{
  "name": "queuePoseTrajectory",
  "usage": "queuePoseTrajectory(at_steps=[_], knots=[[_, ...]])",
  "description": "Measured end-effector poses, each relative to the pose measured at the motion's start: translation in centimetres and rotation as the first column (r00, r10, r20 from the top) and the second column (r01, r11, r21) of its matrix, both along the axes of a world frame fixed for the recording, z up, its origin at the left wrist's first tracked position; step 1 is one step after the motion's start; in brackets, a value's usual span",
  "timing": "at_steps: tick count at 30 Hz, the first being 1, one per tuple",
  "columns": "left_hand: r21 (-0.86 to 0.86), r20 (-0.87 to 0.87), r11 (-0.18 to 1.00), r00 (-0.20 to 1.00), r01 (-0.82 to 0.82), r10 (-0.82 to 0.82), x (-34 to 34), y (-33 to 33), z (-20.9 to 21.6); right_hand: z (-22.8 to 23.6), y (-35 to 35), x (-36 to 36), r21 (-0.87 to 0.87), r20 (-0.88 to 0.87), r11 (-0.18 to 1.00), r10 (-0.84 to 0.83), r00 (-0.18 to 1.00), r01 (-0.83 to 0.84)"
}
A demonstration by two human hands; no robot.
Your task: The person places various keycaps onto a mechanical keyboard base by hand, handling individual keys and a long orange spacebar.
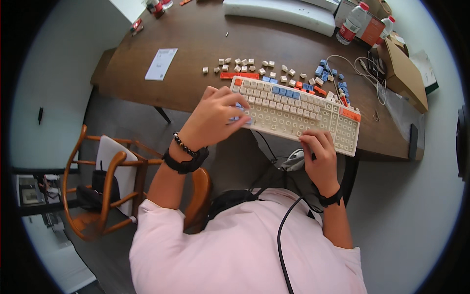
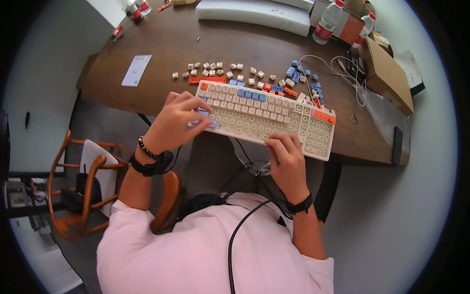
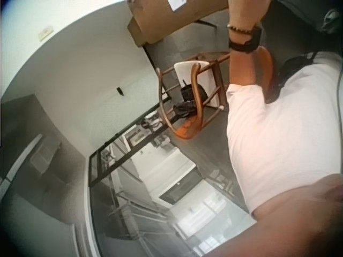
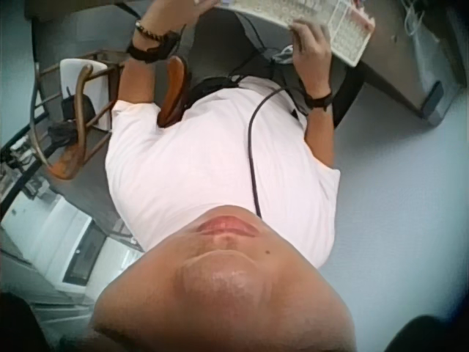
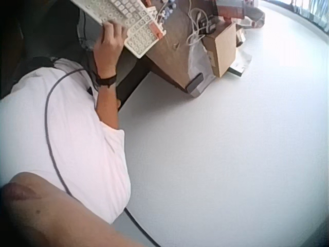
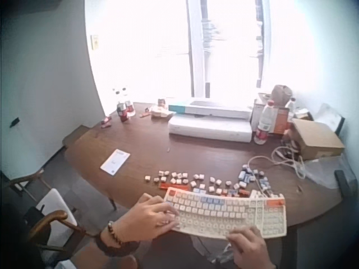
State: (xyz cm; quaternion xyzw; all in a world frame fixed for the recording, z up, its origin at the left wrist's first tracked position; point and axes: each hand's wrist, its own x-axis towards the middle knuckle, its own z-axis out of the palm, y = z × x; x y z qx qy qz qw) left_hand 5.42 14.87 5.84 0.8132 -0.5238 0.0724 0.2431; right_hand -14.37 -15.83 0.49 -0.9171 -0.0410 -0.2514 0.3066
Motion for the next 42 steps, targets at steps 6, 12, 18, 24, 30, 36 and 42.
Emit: queuePoseTrajectory(at_steps=[6,12,18,24,30,36,42], knots=[[-0.152,-0.001,0.928,0.939,-0.339,0.343,6.9,0.4,-1.6,0.0,-0.1,-0.7,0.012,-0.022,1.000,0.014,1.000,-0.013],[-0.053,0.061,0.972,0.971,-0.227,0.230,8.5,-0.1,-3.7,0.0,-0.3,-1.0,0.027,-0.028,0.999,0.036,0.999,-0.036],[-0.008,0.144,0.951,0.941,-0.308,0.306,9.2,0.5,-4.9,0.1,-0.1,-0.7,0.053,-0.025,0.998,0.038,0.999,-0.037],[-0.059,0.140,0.949,0.939,-0.309,0.314,9.2,0.5,-5.0,-0.1,-0.2,-0.6,0.034,-0.020,0.999,0.035,0.999,-0.034],[-0.088,0.105,0.964,0.960,-0.251,0.260,9.3,0.5,-5.6,-0.1,-0.2,-0.8,0.033,-0.028,0.999,0.033,0.999,-0.032],[-0.042,0.120,0.963,0.956,-0.265,0.268,8.9,0.3,-5.3,-0.1,-0.2,-0.9,0.047,-0.027,0.998,0.032,0.999,-0.031],[-0.010,0.039,0.959,0.958,-0.283,0.283,8.6,0.9,-4.8,-0.1,-0.3,-0.8,0.038,-0.027,0.998,0.042,0.999,-0.041]])
